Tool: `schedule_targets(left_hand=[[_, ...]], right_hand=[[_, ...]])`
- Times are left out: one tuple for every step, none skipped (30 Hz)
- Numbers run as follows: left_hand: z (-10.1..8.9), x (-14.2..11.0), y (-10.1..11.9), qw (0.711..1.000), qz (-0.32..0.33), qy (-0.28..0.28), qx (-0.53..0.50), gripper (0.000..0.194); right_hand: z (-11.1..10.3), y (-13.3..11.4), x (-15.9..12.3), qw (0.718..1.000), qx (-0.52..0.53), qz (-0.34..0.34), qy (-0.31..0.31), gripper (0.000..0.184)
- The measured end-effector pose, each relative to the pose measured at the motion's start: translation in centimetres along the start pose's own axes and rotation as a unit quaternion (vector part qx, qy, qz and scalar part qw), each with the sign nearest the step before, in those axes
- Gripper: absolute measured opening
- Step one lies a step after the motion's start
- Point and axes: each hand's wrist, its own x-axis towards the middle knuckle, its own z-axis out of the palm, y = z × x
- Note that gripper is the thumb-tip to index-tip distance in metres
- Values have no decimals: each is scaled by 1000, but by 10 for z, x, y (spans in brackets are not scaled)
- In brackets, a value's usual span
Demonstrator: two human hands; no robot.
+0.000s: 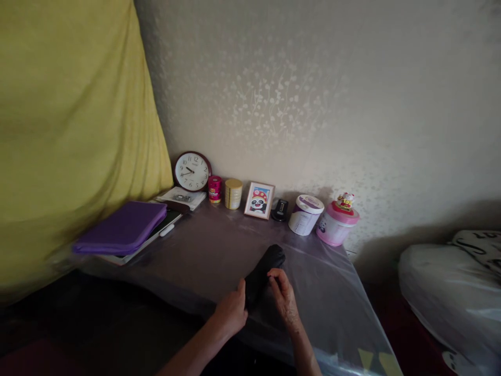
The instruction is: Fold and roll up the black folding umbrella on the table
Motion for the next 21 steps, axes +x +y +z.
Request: schedule_targets(left_hand=[[0,0,0,1000,1,-1,7,73],[0,0,1,1000,1,-1,14,73],[0,0,1,1000,0,-1,20,73],[0,0,1,1000,1,-1,26,72],[0,0,1,1000,1,-1,31,72],[0,0,2,999,1,0,36,72],[0,-1,2,999,1,0,41,72],[0,-1,2,999,1,0,46,72],[0,-1,3,999,2,0,50,72],[0,-2,3,999,3,0,53,72],[0,-2,3,998,4,0,56,71],[0,-2,4,998,6,0,58,71],[0,-2,4,998,7,2,60,71],[0,-2,4,998,8,3,62,70],[-1,-2,4,998,9,4,63,70],[-1,-2,3,998,9,5,63,70],[-2,-3,3,998,11,5,62,70],[-3,-3,2,998,14,6,61,70],[-4,-4,0,998,18,8,57,70],[-4,-5,-2,998,21,9,53,70],[-5,-7,-4,998,25,12,48,69]], right_hand=[[0,0,2,1000,-4,-16,-5,18],[0,-1,3,1000,-6,-27,-11,18],[0,-1,5,999,-9,-31,-20,19],[0,-1,6,999,-16,-27,-32,19],[-1,-1,7,999,-25,-18,-43,19],[-2,-1,7,998,-35,-7,-52,19],[-2,-1,8,997,-46,4,-57,19],[-2,-1,10,997,-56,11,-58,19],[-2,0,11,996,-64,14,-55,19],[-1,0,13,996,-70,13,-46,19],[0,1,15,996,-78,9,-37,19],[2,2,18,995,-90,4,-30,18],[4,2,21,994,-106,-1,-23,18],[7,2,24,992,-125,-4,-16,16],[9,2,27,990,-144,-3,-9,14],[12,1,29,987,-161,0,-3,13],[15,0,31,984,-177,4,0,12],[17,-1,32,982,-189,7,3,12],[18,-2,33,980,-199,7,4,12],[19,-3,34,979,-206,5,2,13],[20,-4,34,978,-208,2,0,15]])
